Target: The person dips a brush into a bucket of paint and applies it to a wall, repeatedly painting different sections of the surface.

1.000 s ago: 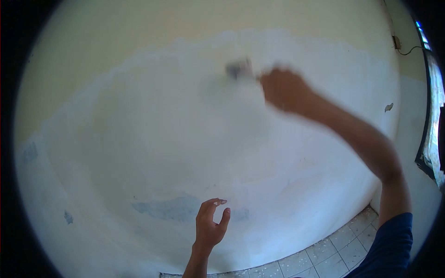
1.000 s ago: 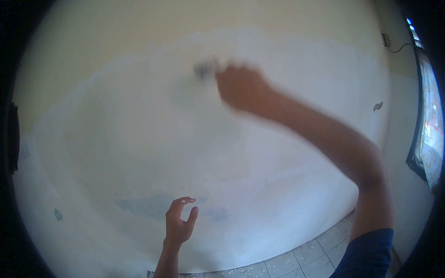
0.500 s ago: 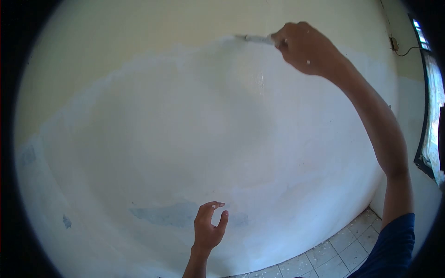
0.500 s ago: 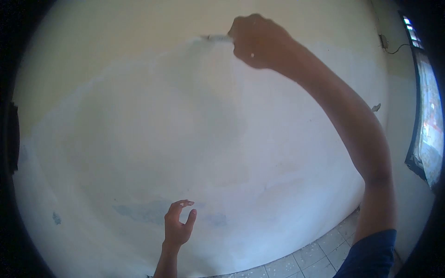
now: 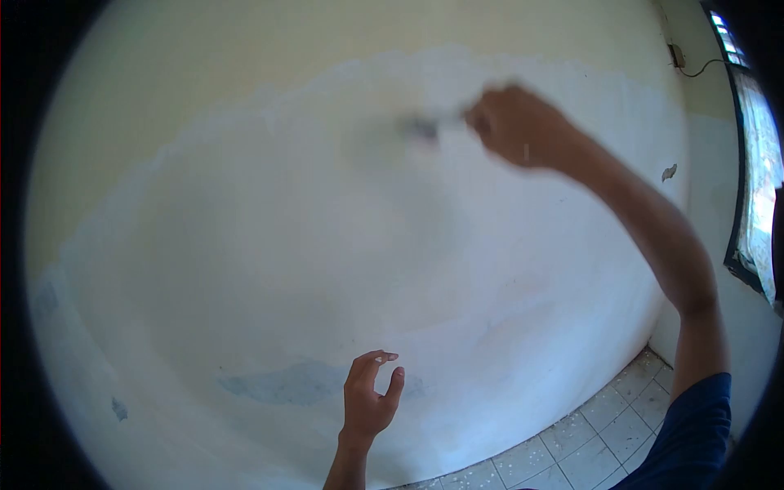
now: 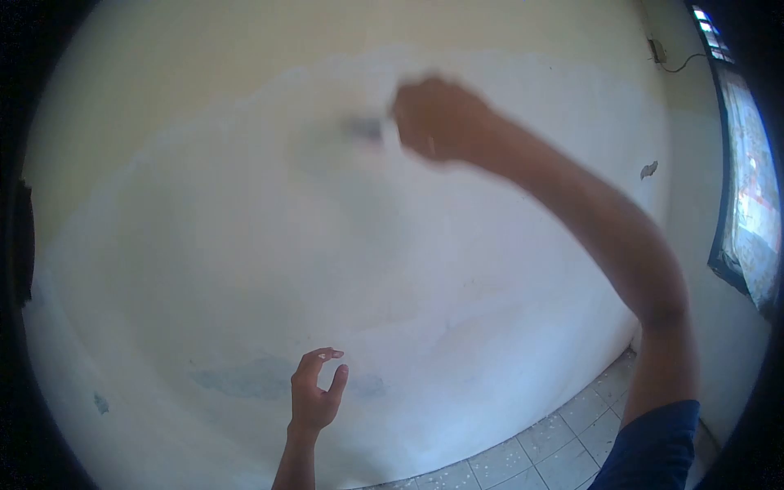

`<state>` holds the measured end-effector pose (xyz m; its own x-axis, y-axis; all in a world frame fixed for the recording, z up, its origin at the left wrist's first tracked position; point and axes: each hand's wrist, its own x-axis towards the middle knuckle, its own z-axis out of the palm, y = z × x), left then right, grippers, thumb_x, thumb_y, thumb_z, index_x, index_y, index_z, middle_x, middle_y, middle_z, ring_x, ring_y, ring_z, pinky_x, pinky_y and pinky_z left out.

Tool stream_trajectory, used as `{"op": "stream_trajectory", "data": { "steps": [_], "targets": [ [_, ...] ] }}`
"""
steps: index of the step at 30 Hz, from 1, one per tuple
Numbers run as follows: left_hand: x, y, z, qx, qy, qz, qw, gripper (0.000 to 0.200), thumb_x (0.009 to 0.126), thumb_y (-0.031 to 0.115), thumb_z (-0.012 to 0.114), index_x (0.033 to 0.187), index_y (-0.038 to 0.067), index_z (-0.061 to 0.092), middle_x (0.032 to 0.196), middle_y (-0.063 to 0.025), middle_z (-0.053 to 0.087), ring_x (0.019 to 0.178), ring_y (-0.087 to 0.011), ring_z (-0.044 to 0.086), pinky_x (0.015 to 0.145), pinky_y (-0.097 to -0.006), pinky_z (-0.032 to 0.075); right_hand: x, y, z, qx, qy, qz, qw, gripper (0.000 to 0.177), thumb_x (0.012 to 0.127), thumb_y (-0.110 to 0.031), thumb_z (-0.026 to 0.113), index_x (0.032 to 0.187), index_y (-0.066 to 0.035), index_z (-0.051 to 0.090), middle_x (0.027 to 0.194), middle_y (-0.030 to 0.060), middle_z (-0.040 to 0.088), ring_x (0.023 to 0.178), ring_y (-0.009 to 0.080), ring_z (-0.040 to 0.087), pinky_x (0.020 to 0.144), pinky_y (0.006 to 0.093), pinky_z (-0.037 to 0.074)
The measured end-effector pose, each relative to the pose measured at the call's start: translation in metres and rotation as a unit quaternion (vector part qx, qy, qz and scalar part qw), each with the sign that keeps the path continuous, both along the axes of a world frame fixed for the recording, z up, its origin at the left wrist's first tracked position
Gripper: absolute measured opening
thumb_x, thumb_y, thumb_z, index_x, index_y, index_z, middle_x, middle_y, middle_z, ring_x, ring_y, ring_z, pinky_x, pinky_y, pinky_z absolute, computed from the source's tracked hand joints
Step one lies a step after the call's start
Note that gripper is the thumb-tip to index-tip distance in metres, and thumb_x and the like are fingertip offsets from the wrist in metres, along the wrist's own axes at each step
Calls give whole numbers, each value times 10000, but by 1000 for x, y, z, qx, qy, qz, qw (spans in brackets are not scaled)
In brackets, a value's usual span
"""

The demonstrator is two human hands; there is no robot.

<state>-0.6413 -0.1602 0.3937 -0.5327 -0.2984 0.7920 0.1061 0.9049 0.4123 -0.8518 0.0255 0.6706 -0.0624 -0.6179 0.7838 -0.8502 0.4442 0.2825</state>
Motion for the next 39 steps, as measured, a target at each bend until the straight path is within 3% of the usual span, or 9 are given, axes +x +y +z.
{"op": "stream_trajectory", "data": {
  "steps": [5, 7, 10, 18, 21, 24, 28, 34, 39],
  "targets": [
    [0, -1, -4, -4, 7, 6, 1000, 173, 799, 101, 650, 950, 23, 615, 992, -131, 634, 965, -282, 606, 833, -366, 477, -14, -27, -39, -25, 98, -66, 993, 172, 787, -93, 497, 881, -36, 630, 700, 154, 611, 641, 302, 609, 539, 398, 472],
    [-2, 2, -4, -6, 7, 16, 1000, 177, 799, 100, 652, 953, 23, 614, 992, -130, 634, 967, -281, 606, 834, -367, 477, 10, -19, -116, 170, 47, -83, 981, 444, 769, -96, 523, 1208, -29, 538, 784, 165, 622, 683, 285, 626, 538, 430, 488],
    [-3, 5, -3, 2, 5, 18, 1000, 170, 800, 118, 657, 940, 26, 626, 984, -127, 626, 967, -272, 590, 819, -365, 482, 14, -2, -152, 399, -213, -47, 891, 294, 767, -65, 479, 1015, 8, 619, 848, 199, 638, 696, 383, 631, 636, 509, 506],
    [-9, 17, 6, -9, 23, 23, 999, 170, 806, 122, 653, 943, 25, 626, 989, -125, 623, 971, -275, 587, 825, -363, 481, -10, 18, 28, -15, -36, -18, 999, 153, 785, -90, 511, 717, -23, 631, 655, 212, 601, 592, 355, 607, 564, 441, 468],
    [-9, 16, -2, 1, 21, 26, 999, 168, 809, 126, 649, 942, 26, 627, 989, -124, 622, 971, -272, 588, 826, -362, 481, -27, 3, 0, -129, 73, -35, 988, 275, 876, -142, 476, 699, 10, 621, 604, 198, 601, 541, 337, 609, 510, 411, 500],
    [-6, 15, -5, 3, 17, 38, 999, 164, 811, 127, 647, 941, 28, 628, 984, -125, 623, 972, -272, 588, 828, -362, 480, -9, 1, -121, 139, -64, -62, 986, 182, 793, -89, 479, 907, -9, 598, 898, 197, 624, 845, 352, 627, 694, 466, 505],
    [2, 20, 3, 2, 5, 42, 999, 161, 812, 131, 645, 937, 31, 628, 976, -124, 626, 980, -277, 587, 830, -366, 481, 1, 4, -178, 501, -275, -116, 812, 239, 751, -86, 538, 960, -18, 631, 972, 215, 619, 894, 363, 615, 787, 485, 495],
    [11, 10, 3, -16, 25, 52, 998, 180, 798, 117, 653, 954, 35, 617, 994, -125, 632, 981, -282, 597, 838, -374, 475, 8, -9, -30, 104, -15, 21, 994, 134, 747, -94, 524, 712, -54, 647, 720, 200, 622, 711, 393, 609, 711, 459, 502],
    [23, 1, -11, 28, 21, 68, 997, 180, 792, 103, 658, 953, 34, 619, 992, -124, 633, 978, -281, 597, 848, -375, 470, 28, -36, 8, -98, 123, 5, 988, 181, 816, -117, 513, 884, -30, 656, 735, 175, 625, 654, 343, 611, 582, 425, 500]
  ]
}}
